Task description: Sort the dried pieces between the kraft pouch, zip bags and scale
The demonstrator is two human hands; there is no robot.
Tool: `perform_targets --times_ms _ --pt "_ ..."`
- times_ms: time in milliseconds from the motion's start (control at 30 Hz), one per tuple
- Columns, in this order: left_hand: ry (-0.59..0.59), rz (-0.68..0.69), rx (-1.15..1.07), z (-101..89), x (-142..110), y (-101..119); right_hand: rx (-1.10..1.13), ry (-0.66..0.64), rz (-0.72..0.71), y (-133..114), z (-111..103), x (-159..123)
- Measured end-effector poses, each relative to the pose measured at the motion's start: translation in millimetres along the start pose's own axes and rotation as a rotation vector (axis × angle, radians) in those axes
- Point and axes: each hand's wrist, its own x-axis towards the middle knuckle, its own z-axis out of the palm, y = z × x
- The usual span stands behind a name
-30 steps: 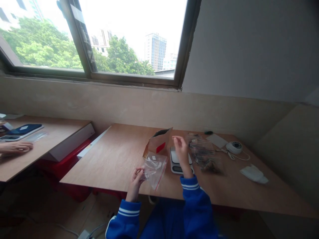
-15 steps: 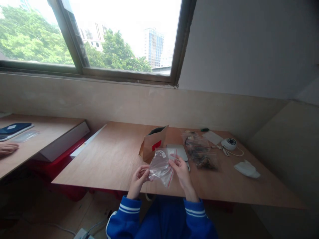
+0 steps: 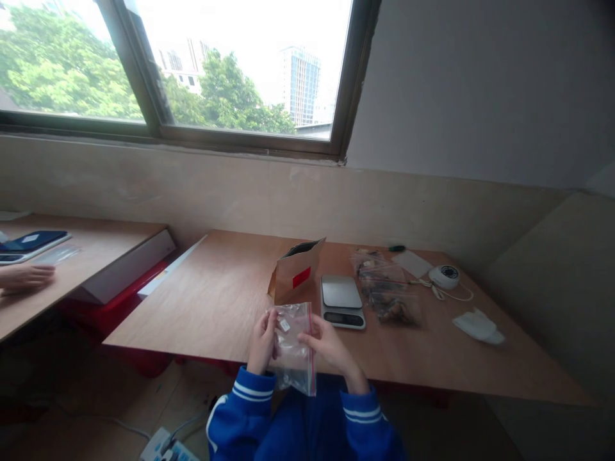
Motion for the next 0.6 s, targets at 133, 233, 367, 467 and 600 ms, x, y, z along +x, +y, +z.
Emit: perform_targets --times_ms 133,233,367,467,600 --pt "0.071 0.101 0.056 -5.7 1.9 -2.0 -0.062 -0.074 0.014 -0.4 -2.8 -6.0" --pt "0.141 0.097 0.168 -26.7 9.4 6.6 -0.208 0.032 -0.021 7.5 -38.7 -8.1" --pt "0.204 0.122 0.375 -76.3 38.4 26.0 -0.617 0.471 -0.191 17.2 -138.5 -7.3" --pt "0.264 0.183 0.525 -109.3 75.5 36.7 -0.993 0.709 -0.234 15.9 -220.3 -3.9" --pt "0.403 0.224 0.773 -124.1 121.2 36.7 -1.376 0.694 -0.079 14.3 -287.4 -0.7"
